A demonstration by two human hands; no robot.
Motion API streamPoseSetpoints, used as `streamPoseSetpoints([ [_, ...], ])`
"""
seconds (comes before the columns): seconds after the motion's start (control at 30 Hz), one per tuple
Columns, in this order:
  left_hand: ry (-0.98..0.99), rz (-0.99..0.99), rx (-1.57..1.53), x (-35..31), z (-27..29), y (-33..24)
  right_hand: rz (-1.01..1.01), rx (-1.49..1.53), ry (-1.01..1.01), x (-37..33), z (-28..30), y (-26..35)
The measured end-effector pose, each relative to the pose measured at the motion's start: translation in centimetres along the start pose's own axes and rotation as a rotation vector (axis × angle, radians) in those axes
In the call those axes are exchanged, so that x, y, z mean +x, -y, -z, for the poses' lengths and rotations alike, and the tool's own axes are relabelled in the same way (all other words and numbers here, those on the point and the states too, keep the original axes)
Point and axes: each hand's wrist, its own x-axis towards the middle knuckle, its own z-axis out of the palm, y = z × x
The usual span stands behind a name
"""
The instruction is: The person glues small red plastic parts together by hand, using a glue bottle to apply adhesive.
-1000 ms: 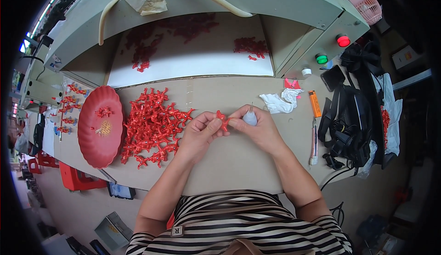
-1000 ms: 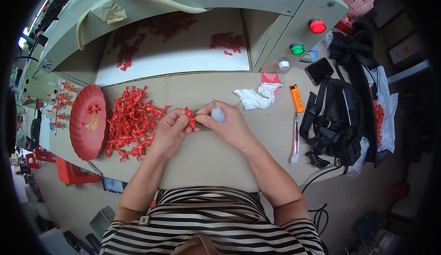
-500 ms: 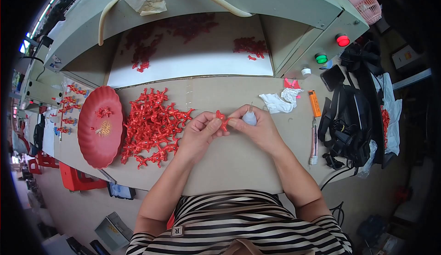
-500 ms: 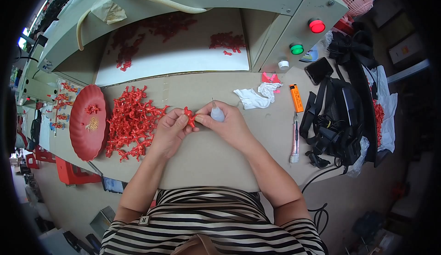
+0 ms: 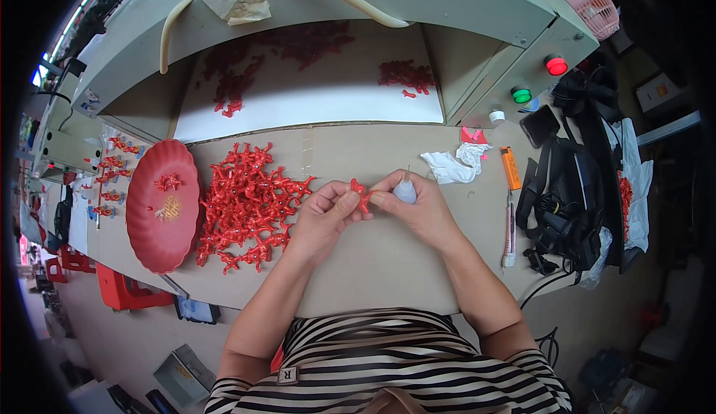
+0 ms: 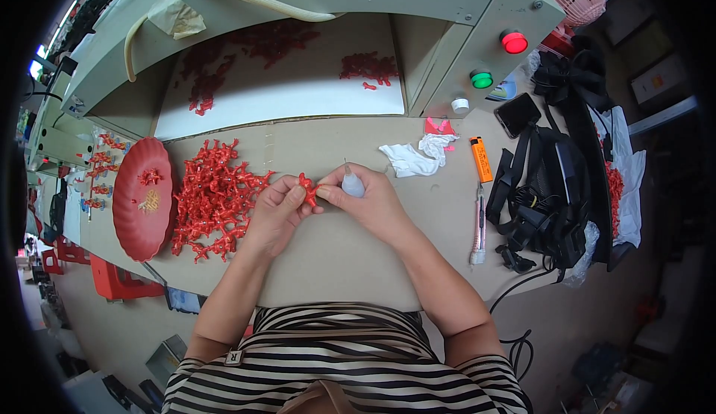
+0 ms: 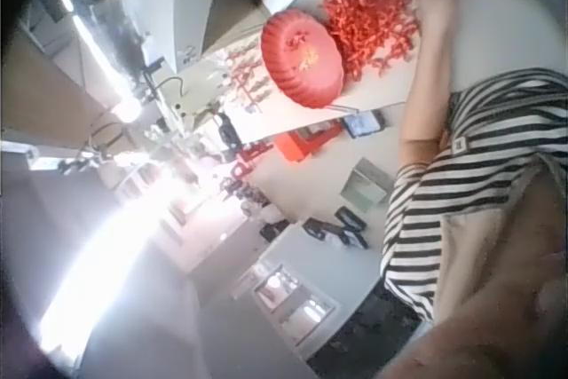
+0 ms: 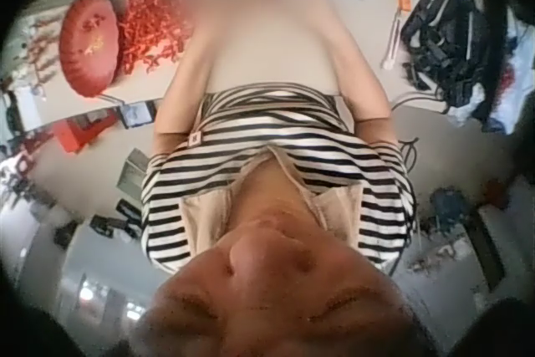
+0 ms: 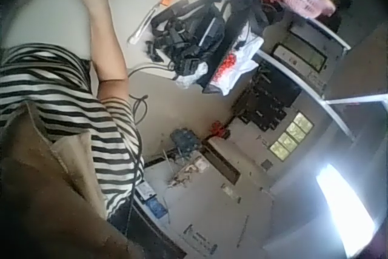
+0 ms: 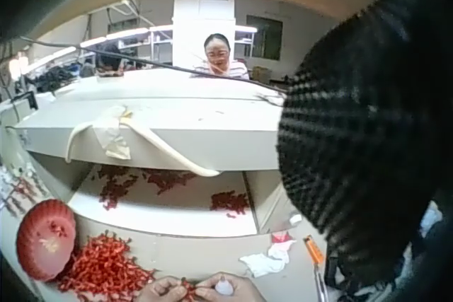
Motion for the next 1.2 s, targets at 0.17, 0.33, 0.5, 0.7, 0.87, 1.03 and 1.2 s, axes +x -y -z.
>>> streamPoseSetpoints([
  [0.17,-0.029,0.005,0.010,0.0,-0.2,-0.1,0.009,0.011,0.006,0.0,0.0,0.0],
  [0.33,-0.065,0.012,0.059,-0.1,-0.4,-0.3,-0.054,0.207,0.050,0.4,0.1,-0.9],
  [0.5,-0.125,-0.024,0.101,0.2,-0.4,-0.9,-0.265,0.527,0.049,0.3,0.4,-0.6],
  [0.7,-0.045,-0.557,0.758,0.4,-0.7,-1.2,-0.355,0.783,0.137,0.4,0.6,-1.4],
  [0.87,-0.055,-0.492,0.723,0.3,0.4,-0.7,-0.402,0.644,0.126,0.1,0.2,0.1],
  [1.03,-0.147,-0.314,0.534,0.0,-0.4,-0.7,-0.146,0.124,-0.033,-0.4,1.2,1.4],
  [1.2,-0.181,-0.295,0.579,0.0,-0.3,-0.3,0.162,-0.228,-0.047,-0.5,1.0,0.9],
])
